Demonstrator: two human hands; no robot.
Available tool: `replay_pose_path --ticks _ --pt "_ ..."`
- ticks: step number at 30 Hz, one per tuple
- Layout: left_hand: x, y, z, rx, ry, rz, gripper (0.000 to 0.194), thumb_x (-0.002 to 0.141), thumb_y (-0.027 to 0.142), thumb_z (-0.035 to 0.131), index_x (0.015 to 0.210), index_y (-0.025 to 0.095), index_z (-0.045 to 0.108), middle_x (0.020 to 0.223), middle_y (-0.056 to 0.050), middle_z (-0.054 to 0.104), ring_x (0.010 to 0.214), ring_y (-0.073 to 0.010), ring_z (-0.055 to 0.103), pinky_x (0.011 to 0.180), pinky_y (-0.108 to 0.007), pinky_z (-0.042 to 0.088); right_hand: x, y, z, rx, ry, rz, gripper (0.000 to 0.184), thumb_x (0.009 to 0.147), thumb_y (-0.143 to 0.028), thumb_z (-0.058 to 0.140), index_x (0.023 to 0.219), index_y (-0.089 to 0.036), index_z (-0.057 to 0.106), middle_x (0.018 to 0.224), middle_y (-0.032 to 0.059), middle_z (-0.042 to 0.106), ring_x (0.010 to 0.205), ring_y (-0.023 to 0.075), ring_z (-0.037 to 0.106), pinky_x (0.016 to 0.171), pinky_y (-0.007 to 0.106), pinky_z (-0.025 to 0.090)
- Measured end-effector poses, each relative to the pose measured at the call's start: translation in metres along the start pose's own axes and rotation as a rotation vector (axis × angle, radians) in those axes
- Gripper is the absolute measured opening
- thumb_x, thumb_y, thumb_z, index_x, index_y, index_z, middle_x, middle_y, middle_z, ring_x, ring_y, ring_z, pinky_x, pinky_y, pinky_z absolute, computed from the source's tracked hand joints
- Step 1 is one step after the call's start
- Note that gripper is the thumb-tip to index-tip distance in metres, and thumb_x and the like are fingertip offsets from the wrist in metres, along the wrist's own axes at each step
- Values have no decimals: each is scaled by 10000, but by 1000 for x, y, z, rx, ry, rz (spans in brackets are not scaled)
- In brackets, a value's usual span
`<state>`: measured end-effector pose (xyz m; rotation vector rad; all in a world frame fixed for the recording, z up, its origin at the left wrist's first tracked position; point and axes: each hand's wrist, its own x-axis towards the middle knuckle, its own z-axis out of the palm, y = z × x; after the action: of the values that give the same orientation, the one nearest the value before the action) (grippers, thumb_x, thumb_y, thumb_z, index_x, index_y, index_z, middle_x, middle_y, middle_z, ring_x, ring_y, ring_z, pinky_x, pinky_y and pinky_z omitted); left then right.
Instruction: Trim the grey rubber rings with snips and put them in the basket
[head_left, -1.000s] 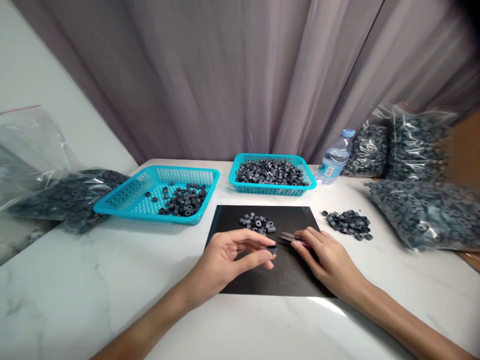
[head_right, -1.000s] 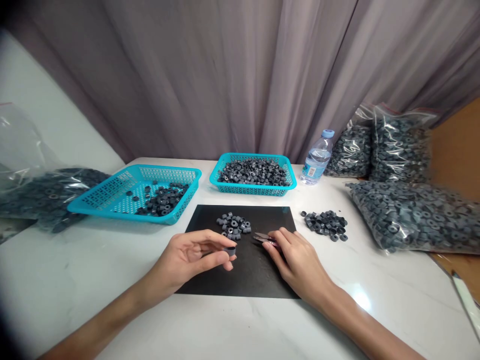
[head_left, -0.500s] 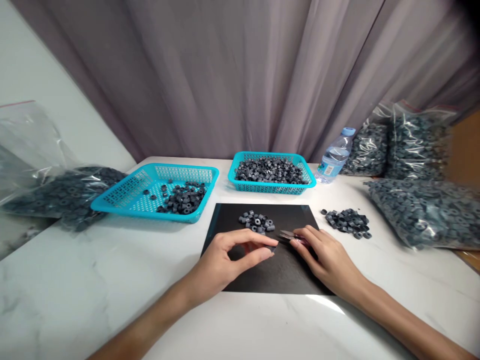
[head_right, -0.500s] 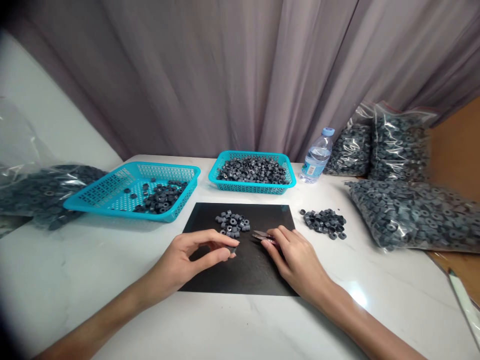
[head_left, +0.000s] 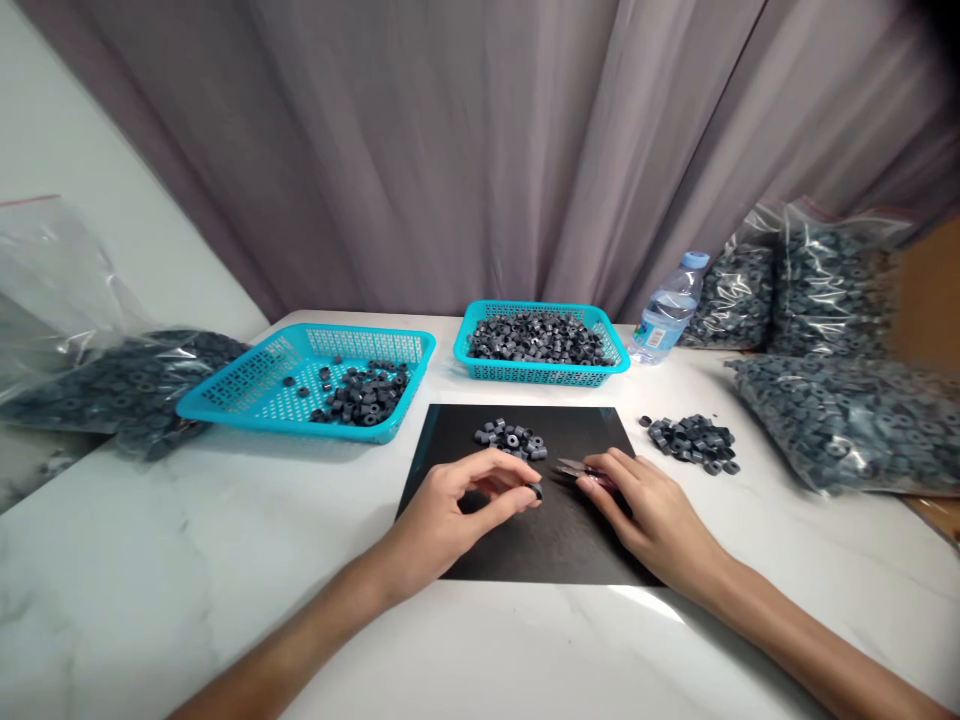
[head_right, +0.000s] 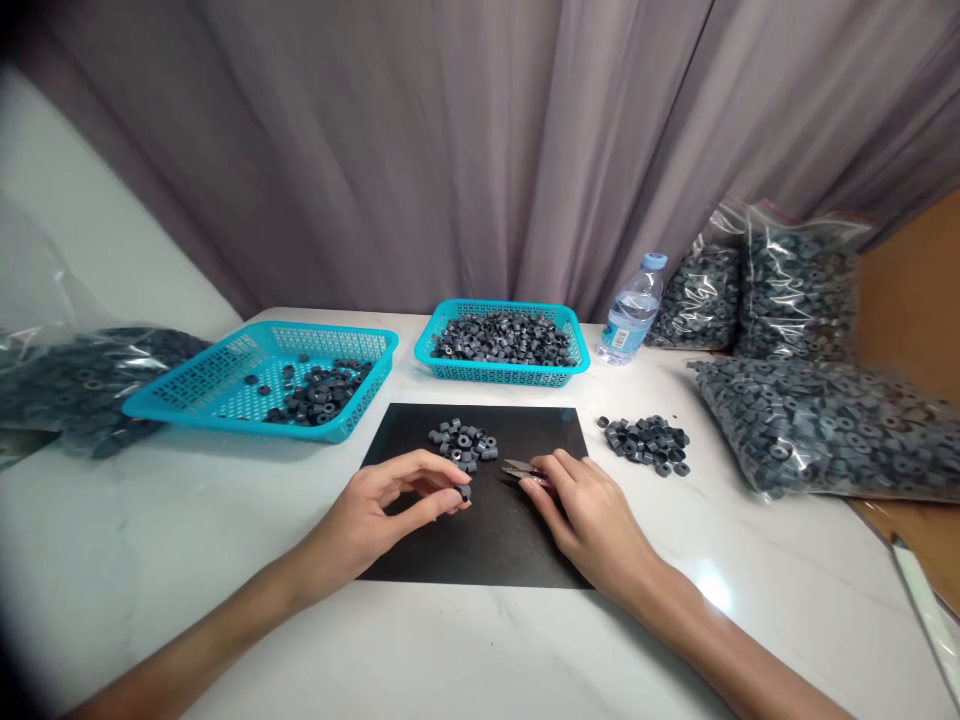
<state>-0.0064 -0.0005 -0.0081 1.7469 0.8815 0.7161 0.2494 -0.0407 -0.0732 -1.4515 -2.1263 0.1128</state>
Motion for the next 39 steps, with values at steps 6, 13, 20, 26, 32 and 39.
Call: replay_pose_path --ticks 6,13,20,26,32,39 --pt "0 -2 -1 -13 0 -11 145 920 317 696 998 198 722 898 -26 761 807 -162 702 797 -289 543 -1 0 1 -13 -3 -3 238 1083 -365 408 1080 -203 583 948 77 672 795 229 637 724 379 507" --pt "0 0 0 5 1 1 193 925 322 693 1074 218 756 921 -33 778 827 -177 715 820 -297 547 -1 0 0 -7 -2 -4 215 1081 -351 420 1096 -207 578 945 74 668 799 227 637 724 372 506" --pt "1 -1 1 -60 1 -19 180 945 337 673 1023 205 767 900 -36 782 821 -167 725 736 -256 552 0 0 -1 0 -4 1 218 1082 -351 417 1086 -205 580 931 68 663 790 226 633 720 368 497" --pt "6 0 2 -339 31 -59 221 948 339 674 1017 133 714 863 -81 785 779 -188 757 667 -264 574 0 -1 -1 17 6 -8 219 1080 -339 425 1072 -199 593 912 63 658 772 215 618 710 357 492" --pt "6 4 -1 -470 20 -144 230 907 323 738 1036 139 690 903 -88 796 832 -205 770 691 -264 563 0 -2 -3 29 1 -1 226 1081 -347 423 1064 -200 594 915 66 661 775 216 618 714 365 496" --pt "5 6 1 -549 15 -244 270 907 404 725 928 145 649 880 -93 788 775 -196 759 602 -240 502 0 -1 -1 39 -2 -5 224 1082 -347 420 1075 -205 592 916 71 666 764 211 621 706 362 499"
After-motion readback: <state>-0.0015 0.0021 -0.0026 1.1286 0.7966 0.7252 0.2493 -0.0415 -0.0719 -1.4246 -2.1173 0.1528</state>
